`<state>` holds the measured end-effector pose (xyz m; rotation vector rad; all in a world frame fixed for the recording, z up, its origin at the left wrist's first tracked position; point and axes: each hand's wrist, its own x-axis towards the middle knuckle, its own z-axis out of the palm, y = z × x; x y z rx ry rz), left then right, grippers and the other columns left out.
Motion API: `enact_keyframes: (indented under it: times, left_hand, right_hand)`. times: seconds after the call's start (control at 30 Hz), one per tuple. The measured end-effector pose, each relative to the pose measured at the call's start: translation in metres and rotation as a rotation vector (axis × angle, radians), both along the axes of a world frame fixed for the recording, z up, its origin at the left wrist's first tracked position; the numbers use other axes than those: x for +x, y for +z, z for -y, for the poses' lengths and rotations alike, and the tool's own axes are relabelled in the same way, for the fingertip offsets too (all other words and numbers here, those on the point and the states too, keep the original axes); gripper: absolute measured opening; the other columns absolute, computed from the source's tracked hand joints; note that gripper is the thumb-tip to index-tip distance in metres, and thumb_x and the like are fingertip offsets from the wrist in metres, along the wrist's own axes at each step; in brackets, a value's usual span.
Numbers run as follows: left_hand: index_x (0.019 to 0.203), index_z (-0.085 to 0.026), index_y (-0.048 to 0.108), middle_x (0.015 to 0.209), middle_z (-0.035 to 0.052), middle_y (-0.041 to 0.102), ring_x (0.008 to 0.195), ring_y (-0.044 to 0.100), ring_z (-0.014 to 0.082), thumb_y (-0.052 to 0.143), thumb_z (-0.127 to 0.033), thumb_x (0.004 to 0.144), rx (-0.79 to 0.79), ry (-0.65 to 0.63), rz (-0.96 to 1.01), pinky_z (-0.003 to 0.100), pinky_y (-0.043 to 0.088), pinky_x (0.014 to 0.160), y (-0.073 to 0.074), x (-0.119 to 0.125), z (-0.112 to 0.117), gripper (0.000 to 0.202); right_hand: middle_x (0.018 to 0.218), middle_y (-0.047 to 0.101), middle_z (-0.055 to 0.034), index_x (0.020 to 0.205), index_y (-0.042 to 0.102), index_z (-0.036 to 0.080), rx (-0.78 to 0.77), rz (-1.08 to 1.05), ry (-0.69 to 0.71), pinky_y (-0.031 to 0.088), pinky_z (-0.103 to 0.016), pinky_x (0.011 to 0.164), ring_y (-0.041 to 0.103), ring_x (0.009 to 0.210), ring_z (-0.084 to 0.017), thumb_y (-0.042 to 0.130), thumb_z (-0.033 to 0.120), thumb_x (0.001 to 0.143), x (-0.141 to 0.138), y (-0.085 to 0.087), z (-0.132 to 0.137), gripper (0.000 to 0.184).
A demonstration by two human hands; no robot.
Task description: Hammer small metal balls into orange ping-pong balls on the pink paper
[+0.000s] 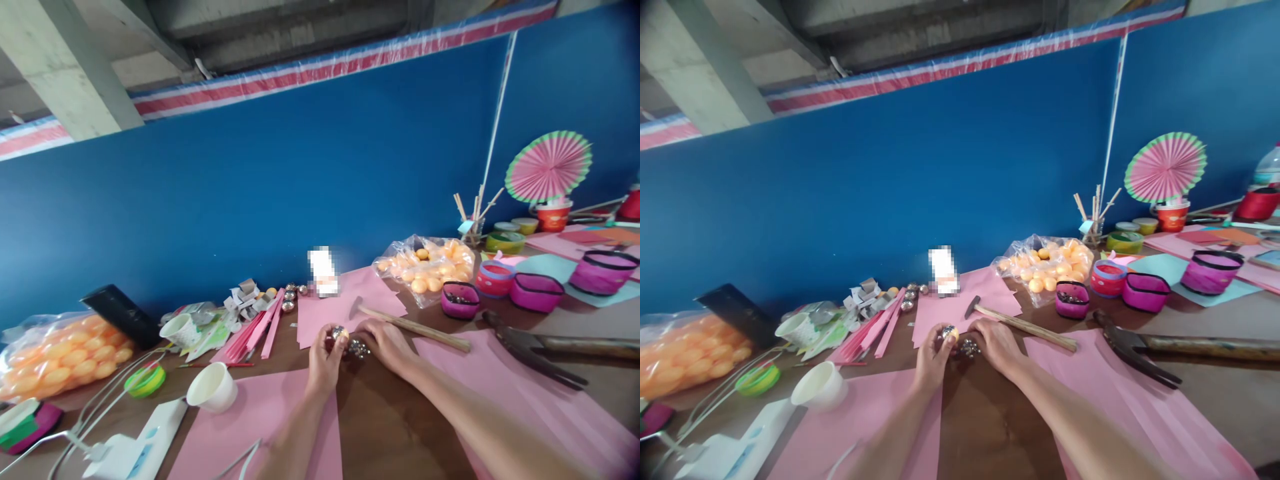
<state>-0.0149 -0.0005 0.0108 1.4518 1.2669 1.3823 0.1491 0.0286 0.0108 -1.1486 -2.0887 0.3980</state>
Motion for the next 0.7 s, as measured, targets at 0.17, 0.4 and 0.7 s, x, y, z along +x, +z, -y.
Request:
enact_keyframes:
  times: [0.17, 0.4, 0.7]
  left_hand:
    - [0.102, -0.017, 0.054, 0.083, 0.0048, 0.062, 0.068, 0.06, 0.0151, 0.055, -0.04, 0.073, -0.005, 0.024, 0.013, 0.026, 0.05, 0.059, -0.0007, 0.0011, -0.0002, 0.036]
    - [0.116, -0.02, 0.049, 0.104, 0.0078, 0.059, 0.082, 0.06, 0.0167, 0.055, -0.037, 0.074, 0.024, 0.049, 0.03, 0.029, 0.05, 0.07, -0.0011, 0.0002, -0.0022, 0.045]
    - [0.102, -0.017, 0.057, 0.092, 0.0062, 0.063, 0.082, 0.06, 0.0163, 0.057, -0.035, 0.072, 0.053, 0.097, 0.005, 0.028, 0.047, 0.075, -0.0033, -0.0007, -0.004, 0.035]
  right_hand:
    - [0.076, 0.064, -0.003, 0.083, 0.06, 0.02, 0.009, 0.01, -0.003, 0.041, -0.024, 0.064, 0.059, 0.073, -0.016, 0.041, 0.021, 0.083, 0.0001, 0.0001, 0.0002, 0.019]
    - [0.077, 0.063, -0.0032, 0.08, 0.059, 0.019, 0.018, 0.034, -0.002, 0.04, -0.024, 0.064, 0.058, 0.073, -0.016, 0.041, 0.021, 0.083, 0.0004, 0.0015, 0.0004, 0.018]
    - [0.079, 0.063, -0.0038, 0.082, 0.059, 0.019, 0.021, 0.031, -0.005, 0.04, -0.025, 0.066, 0.058, 0.074, -0.016, 0.041, 0.021, 0.083, 0.0005, -0.0025, -0.0018, 0.018]
